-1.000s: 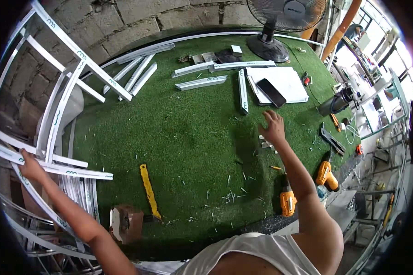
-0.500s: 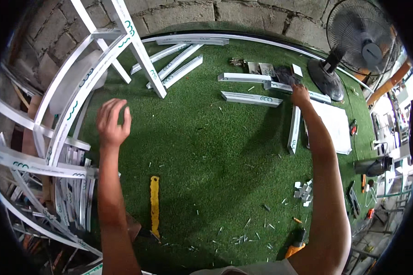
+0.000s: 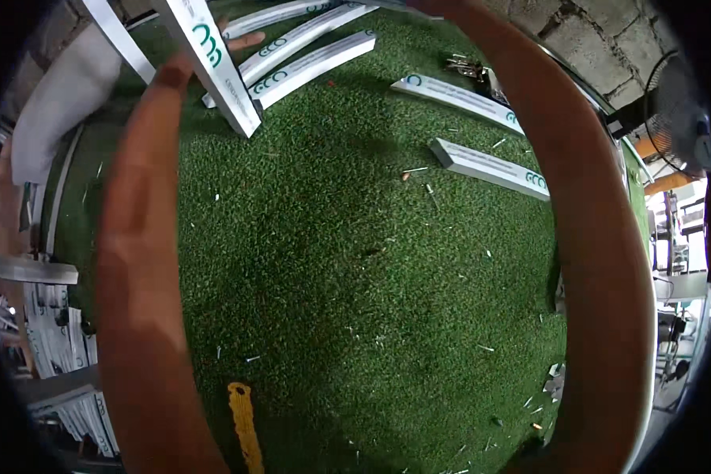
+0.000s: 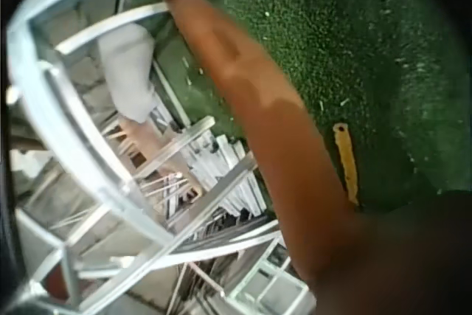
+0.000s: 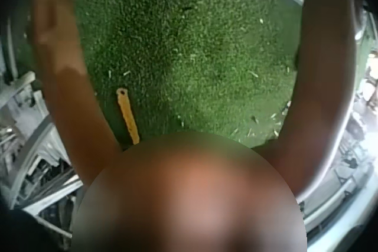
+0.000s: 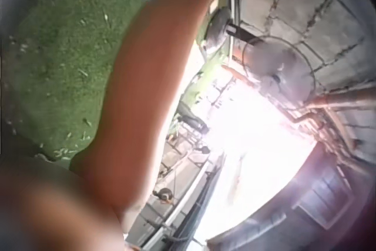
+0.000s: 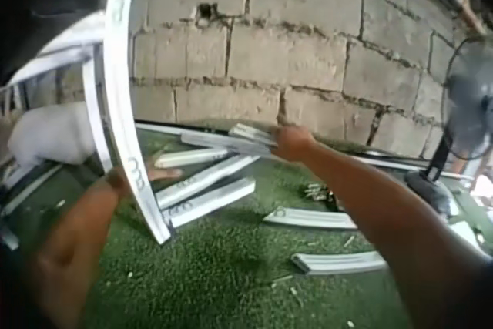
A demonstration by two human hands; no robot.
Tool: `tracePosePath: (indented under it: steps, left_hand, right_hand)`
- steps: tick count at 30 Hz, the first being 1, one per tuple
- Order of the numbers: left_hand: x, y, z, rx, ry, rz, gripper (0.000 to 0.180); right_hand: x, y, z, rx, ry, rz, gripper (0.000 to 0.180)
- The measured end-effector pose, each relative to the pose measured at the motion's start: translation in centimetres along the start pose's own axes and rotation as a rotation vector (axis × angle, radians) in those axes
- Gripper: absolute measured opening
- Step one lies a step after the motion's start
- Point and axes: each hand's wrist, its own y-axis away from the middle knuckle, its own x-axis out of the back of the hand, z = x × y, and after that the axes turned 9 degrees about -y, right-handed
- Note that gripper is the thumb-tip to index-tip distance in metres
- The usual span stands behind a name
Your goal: Assembling white metal profiles using a drill, file, and riveter on a workbench.
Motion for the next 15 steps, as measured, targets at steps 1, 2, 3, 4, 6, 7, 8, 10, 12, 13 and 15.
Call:
tracePosePath:
  steps: [1, 2, 3, 4, 6, 7, 8, 10, 12, 13, 15]
  left_hand:
    - [-0.2, 0.1, 0.0, 0.006, 0.027, -0.052, 0.068]
    - [0.4, 0.4, -0.2, 0.02, 0.033, -0.1, 0.072]
    - [0.9, 0.7, -0.2, 0.031, 0.044, -0.144, 0.075]
    - [1.4, 1.1, -0.4, 0.043, 0.053, -0.192, 0.079]
    - [1.2, 1.8, -0.3, 0.056, 0.083, -0.278, 0.087]
    - [1.0, 2.0, -0.3, 0.049, 0.098, -0.317, 0.091]
    - [0.6, 2.5, -0.2, 0.038, 0.114, -0.356, 0.094]
    - [0.4, 4.2, 3.3, 0.026, 0.048, -0.356, 0.09]
    - [0.9, 4.4, 3.5, 0.054, 0.056, -0.275, 0.083]
    - [0.3, 4.1, 0.8, 0.077, 0.147, -0.196, 0.081]
    - [1.1, 2.7, -0.1, 0.058, 0.235, -0.203, 0.076]
  right_hand:
    - [-1.5, -1.4, -0.4, 0.053, 0.259, -0.009, 0.08]
    - [-2.5, -1.9, -1.6, 0.068, 0.243, -0.011, 0.08]
    - [-3.0, -2.1, -2.5, 0.017, 0.213, -0.087, 0.074]
    - [-3.4, -1.9, -3.5, -0.034, 0.181, -0.165, 0.068]
    - [-3.0, -1.2, -5.0, -0.139, 0.134, -0.318, 0.058]
    - [-1.9, -1.2, -6.0, -0.136, 0.136, -0.311, 0.058]
    - [-1.3, 0.2, -7.0, -0.128, 0.076, -0.298, 0.055]
    - [1.7, 2.7, -7.8, -0.132, -0.017, -0.274, 0.05]
    - [5.7, 4.1, -8.4, -0.114, -0.131, -0.224, 0.045]
    - [7.8, 4.9, -7.4, -0.092, -0.199, -0.2, 0.043]
    - [13.2, 8.3, -3.6, -0.091, -0.293, -0.151, 0.038]
